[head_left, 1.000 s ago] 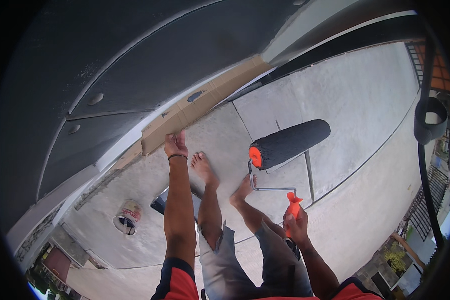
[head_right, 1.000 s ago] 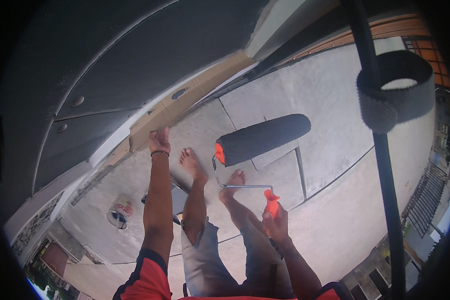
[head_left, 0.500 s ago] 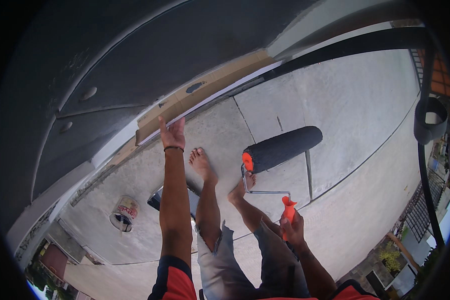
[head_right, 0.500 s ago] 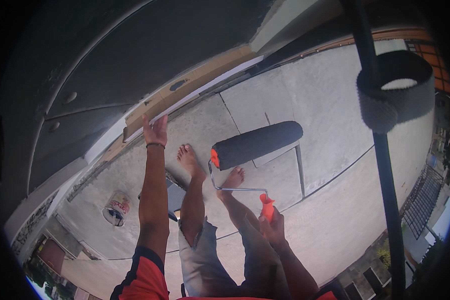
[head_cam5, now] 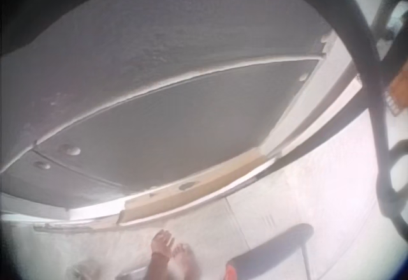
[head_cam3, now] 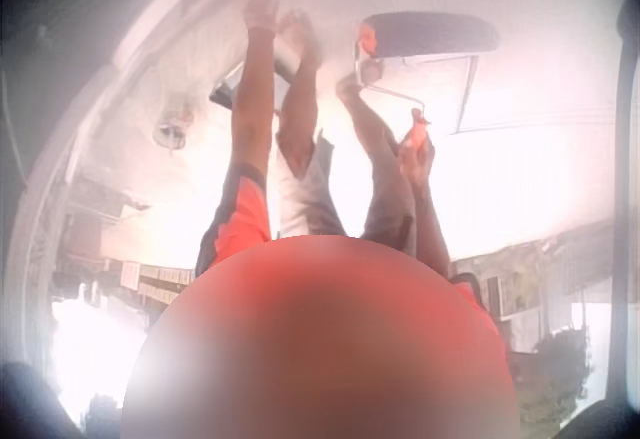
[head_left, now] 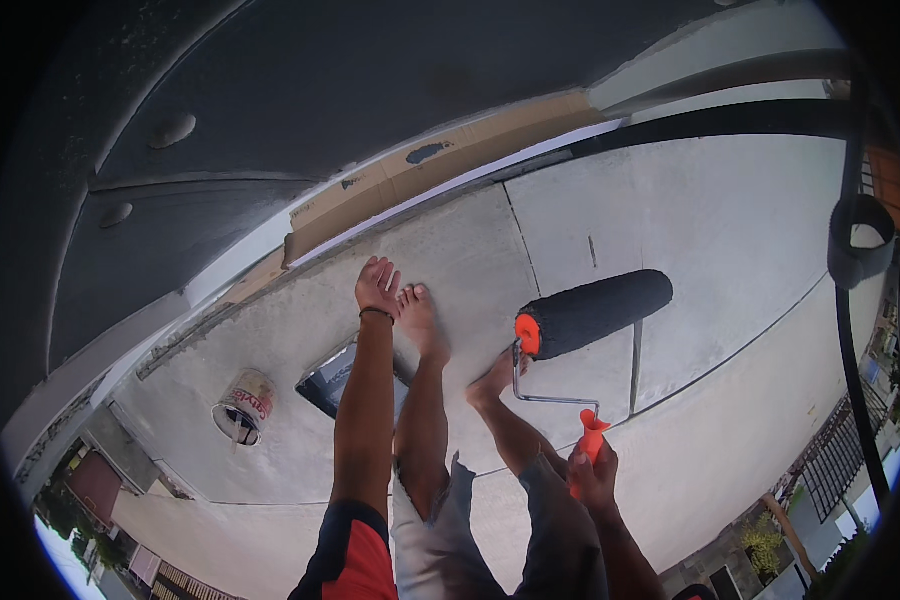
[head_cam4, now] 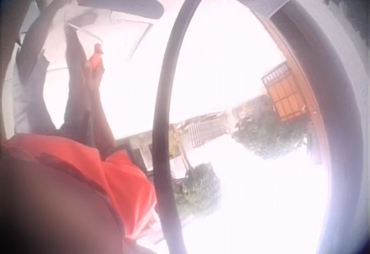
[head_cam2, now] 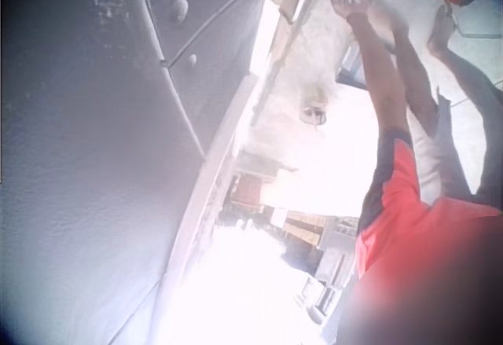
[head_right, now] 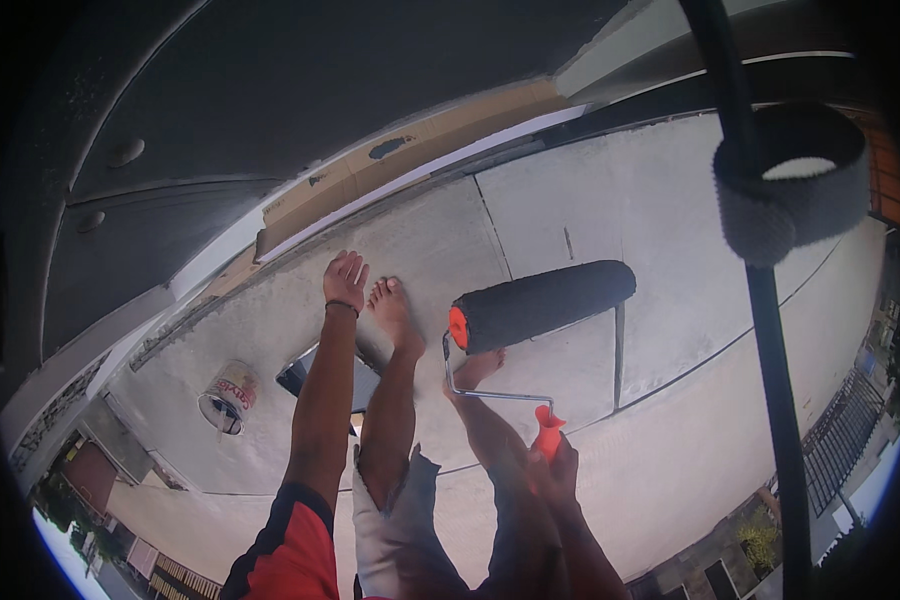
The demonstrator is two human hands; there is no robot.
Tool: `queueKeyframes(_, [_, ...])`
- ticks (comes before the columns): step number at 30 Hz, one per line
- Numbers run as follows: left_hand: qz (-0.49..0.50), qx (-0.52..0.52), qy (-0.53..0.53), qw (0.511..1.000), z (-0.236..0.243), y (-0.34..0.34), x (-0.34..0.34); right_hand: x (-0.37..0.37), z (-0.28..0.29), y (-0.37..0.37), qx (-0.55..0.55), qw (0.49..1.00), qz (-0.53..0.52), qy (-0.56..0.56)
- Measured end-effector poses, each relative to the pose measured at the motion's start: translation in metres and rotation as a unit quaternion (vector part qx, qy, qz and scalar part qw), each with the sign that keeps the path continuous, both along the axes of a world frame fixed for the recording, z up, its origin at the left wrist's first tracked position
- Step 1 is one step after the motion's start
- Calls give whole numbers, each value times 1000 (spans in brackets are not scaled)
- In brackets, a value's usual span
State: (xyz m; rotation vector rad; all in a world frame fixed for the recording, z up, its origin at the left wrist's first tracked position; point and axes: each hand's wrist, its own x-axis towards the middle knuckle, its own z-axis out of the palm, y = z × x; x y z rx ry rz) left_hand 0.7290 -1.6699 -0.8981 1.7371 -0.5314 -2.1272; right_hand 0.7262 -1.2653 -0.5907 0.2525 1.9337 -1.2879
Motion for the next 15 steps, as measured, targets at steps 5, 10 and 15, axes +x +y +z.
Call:
queueKeyframes(5, [84,-89,-219,968,-60,-51,49,-8,-10,-5,-8,1000,-12,-18])
queueKeyframes(10, [-83,-509,-516,684,-34,-118,78,-15,-5,-21,19,999,-22,-35])
queueKeyframes(15, [-276,-678,-473,490,11,-169,94,-12,-5,-36,28,999,-17,-38])
